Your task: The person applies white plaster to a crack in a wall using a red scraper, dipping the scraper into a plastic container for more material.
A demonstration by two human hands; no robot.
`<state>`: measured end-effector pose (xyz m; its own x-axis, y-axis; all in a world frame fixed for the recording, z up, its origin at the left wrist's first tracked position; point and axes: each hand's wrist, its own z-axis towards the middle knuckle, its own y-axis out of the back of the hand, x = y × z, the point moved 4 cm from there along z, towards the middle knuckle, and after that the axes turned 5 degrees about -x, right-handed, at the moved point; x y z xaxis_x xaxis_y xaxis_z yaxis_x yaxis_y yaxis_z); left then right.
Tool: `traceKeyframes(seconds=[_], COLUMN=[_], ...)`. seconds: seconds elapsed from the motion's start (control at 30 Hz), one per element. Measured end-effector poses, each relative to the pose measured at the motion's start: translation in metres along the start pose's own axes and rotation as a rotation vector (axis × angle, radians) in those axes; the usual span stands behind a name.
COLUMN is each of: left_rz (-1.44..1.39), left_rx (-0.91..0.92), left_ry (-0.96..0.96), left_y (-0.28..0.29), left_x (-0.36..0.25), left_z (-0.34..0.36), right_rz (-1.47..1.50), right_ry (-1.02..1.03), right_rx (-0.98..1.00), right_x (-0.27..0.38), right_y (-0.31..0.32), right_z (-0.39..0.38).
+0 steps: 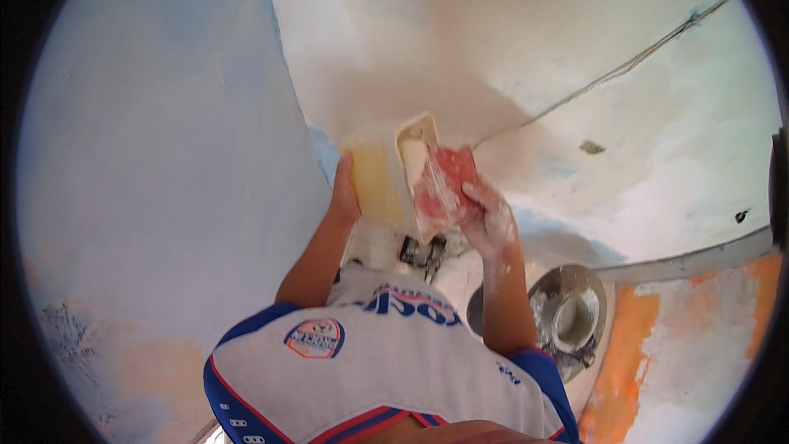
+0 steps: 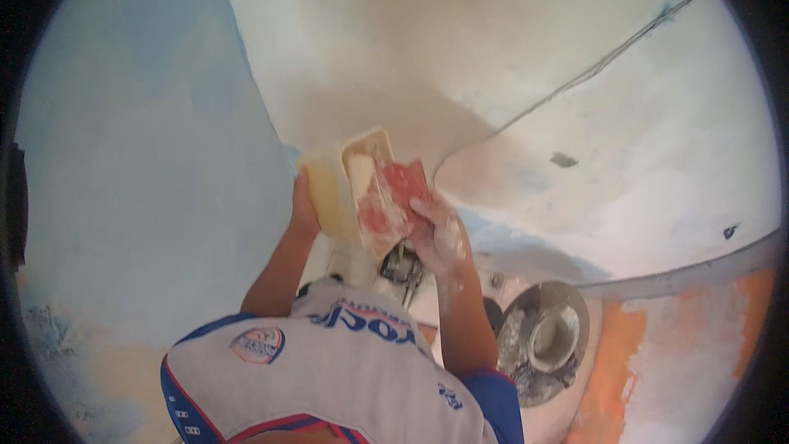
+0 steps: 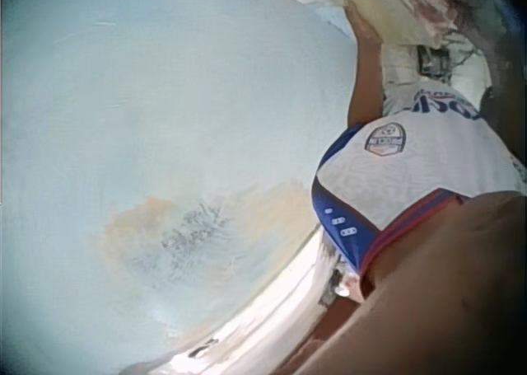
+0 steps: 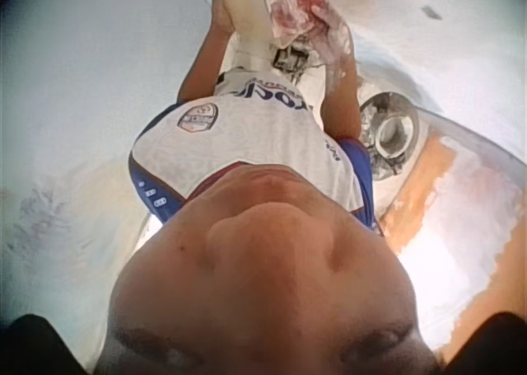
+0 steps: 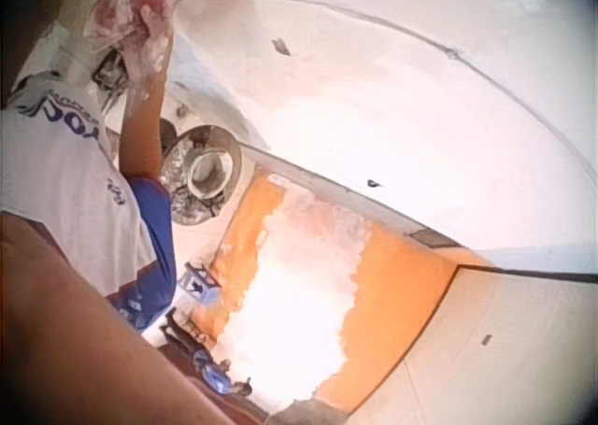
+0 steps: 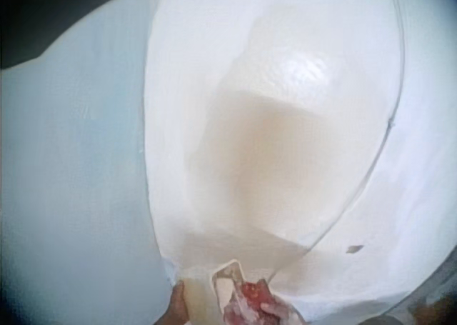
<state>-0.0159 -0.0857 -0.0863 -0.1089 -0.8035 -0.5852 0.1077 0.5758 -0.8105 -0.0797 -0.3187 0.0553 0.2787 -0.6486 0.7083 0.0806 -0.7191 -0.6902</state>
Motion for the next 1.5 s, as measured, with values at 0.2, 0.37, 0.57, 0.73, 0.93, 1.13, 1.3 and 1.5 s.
traceKeyframes(seconds=[0.2, 0.37, 0.57, 0.73, 0.93, 1.13, 1.3, 1.5], left_rz=[-0.081, -0.168, -0.197, -0.281, -0.288, -0.388, -0.283, -0.265], left_rx=[-0.155, -0.136, -0.126, -0.120, -0.106, -0.066, -0.119, -0.158], left_ry=[-0.090, -0.049, -0.149, -0.219, -0.211, -0.123, -0.196, -0.172], left_y=[-0.023, -0.038, -0.043, -0.055, -0.071, -0.057, -0.032, -0.010], left_x=[0.009, 0.017, 0.023, 0.018, -0.009, -0.050, -0.094, -0.122], left_z=[-0.022, -0.039, -0.055, -0.049, -0.036, -0.036, -0.043, -0.034], right_rz=[0.237, 0.216, 0.189, 0.184, 0.259, 0.341, 0.343, 0.249], right_ry=[0.049, 0.110, 0.161, 0.247, 0.396, 0.559, 0.681, 0.641], right_rx=[-0.090, -0.137, 0.022, 0.035, 0.048, 0.085, 0.132, 0.063], right_x=[0.013, 0.020, 0.045, 0.072, 0.099, 0.120, 0.128, 0.101], right_y=[0.030, 0.046, 0.021, -0.009, -0.067, -0.149, -0.200, -0.197], right_z=[-0.030, -0.029, -0.018, -0.016, 0.002, 0.040, 0.062, 0.067])
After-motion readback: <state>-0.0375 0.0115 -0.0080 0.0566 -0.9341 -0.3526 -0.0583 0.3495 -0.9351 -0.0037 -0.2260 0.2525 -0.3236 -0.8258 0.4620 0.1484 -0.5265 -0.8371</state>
